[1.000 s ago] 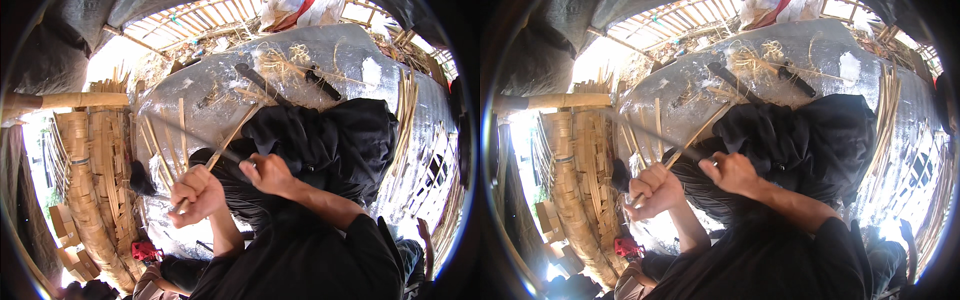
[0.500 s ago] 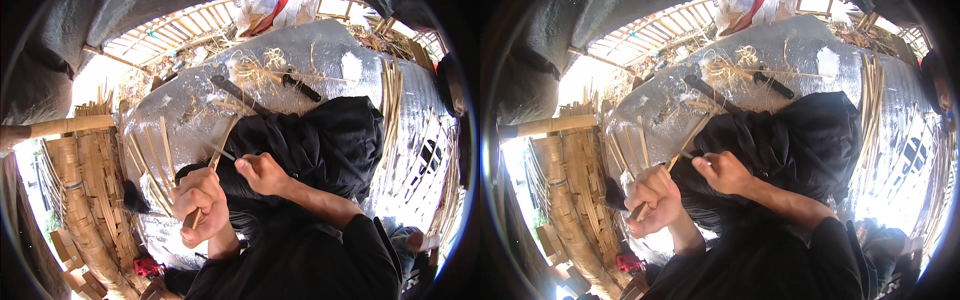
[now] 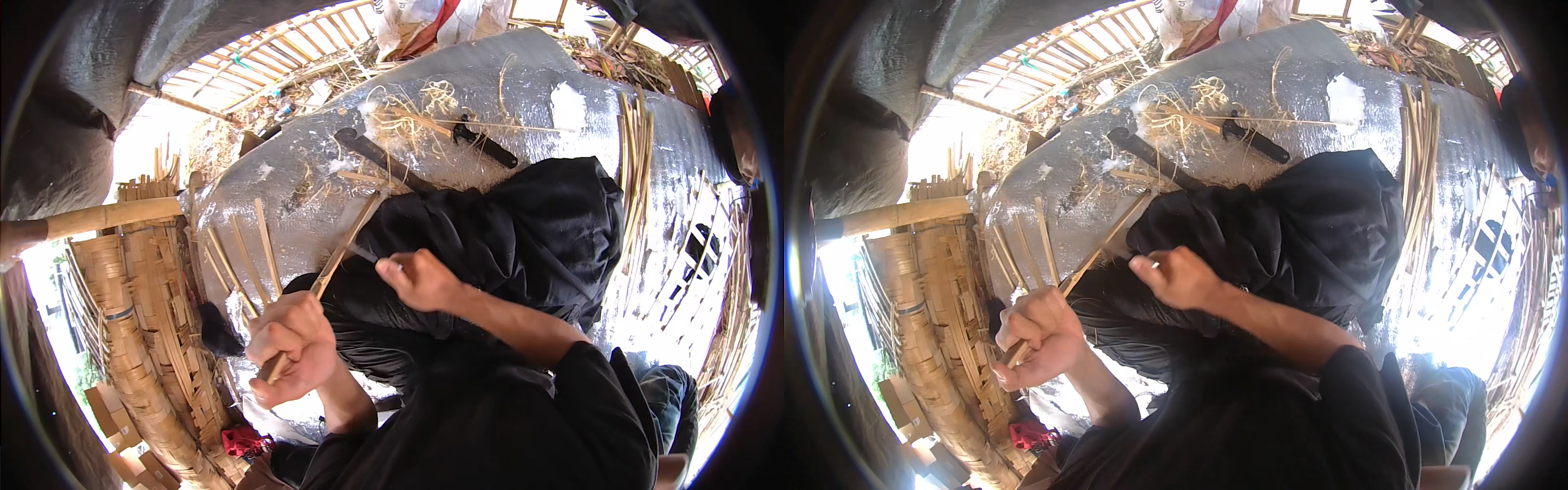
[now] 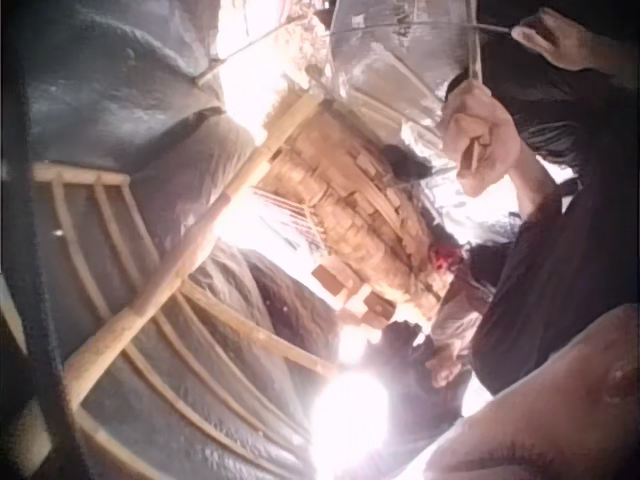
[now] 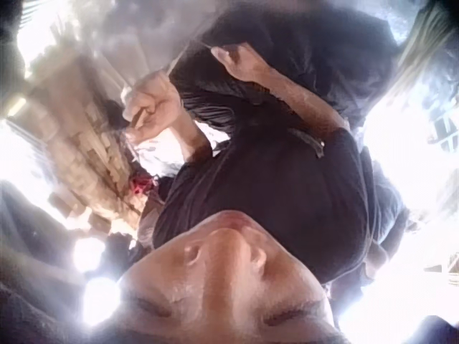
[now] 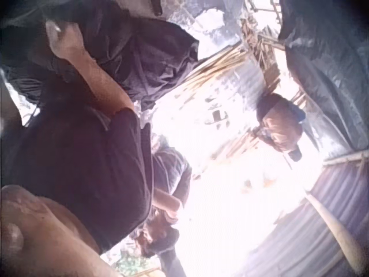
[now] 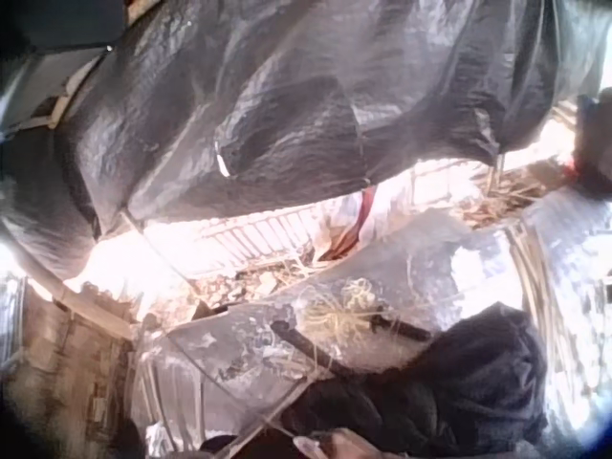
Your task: The person shaves a thin wooden strip using a large knife, pulling the blade along the edge of the wood repeatedly.
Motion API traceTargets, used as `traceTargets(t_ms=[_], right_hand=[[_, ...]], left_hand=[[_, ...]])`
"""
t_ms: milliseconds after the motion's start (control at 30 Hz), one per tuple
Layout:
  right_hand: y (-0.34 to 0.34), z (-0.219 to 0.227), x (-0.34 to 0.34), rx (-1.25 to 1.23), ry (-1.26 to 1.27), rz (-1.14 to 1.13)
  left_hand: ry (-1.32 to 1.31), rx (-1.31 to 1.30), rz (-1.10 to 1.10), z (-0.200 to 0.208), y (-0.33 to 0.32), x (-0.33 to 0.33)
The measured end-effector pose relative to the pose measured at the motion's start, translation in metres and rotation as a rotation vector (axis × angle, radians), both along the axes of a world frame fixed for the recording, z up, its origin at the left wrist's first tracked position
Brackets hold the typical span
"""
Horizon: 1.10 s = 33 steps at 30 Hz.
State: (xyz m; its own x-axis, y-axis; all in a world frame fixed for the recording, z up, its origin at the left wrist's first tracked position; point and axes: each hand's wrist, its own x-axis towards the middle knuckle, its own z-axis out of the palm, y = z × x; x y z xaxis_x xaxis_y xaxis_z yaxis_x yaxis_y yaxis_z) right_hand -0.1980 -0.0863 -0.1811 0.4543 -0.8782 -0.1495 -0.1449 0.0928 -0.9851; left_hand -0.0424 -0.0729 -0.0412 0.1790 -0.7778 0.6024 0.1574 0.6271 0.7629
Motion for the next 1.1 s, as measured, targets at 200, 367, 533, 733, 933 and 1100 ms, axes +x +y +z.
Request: traceTargets(t_ms=[200, 367, 533, 733, 933, 1100], right_hand=[[-0.008, 0.007, 0.000, -0.032, 0.131, 0.077], [0.001, -0.025, 0.008, -0.027, 0.077, 0.060], [-0.010, -0.067, 0.002, 0.124, 0.222, 0.064], [0.011, -0.049, 0.008, -0.031, 0.097, 0.046], [-0.020, -0.143, 0.003, 0.282, 0.281, -0.048], [-0.009, -0.054, 0.006, 0.010, 0.346, 0.051]], left_hand=[[0.002, -0.037, 0.025, -0.006, 0.010, 0.002], [0.107, -0.009, 0.017, -0.006, 0.017, 0.026], [0.101, -0.053, 0.031, -0.007, 0.025, 0.027], [0.178, -0.023, 0.023, -0.010, 0.029, 0.036], [0.233, -0.011, 0.048, -0.014, 0.032, 0.049], [0.269, -0.032, 0.105, -0.015, 0.040, 0.059]])
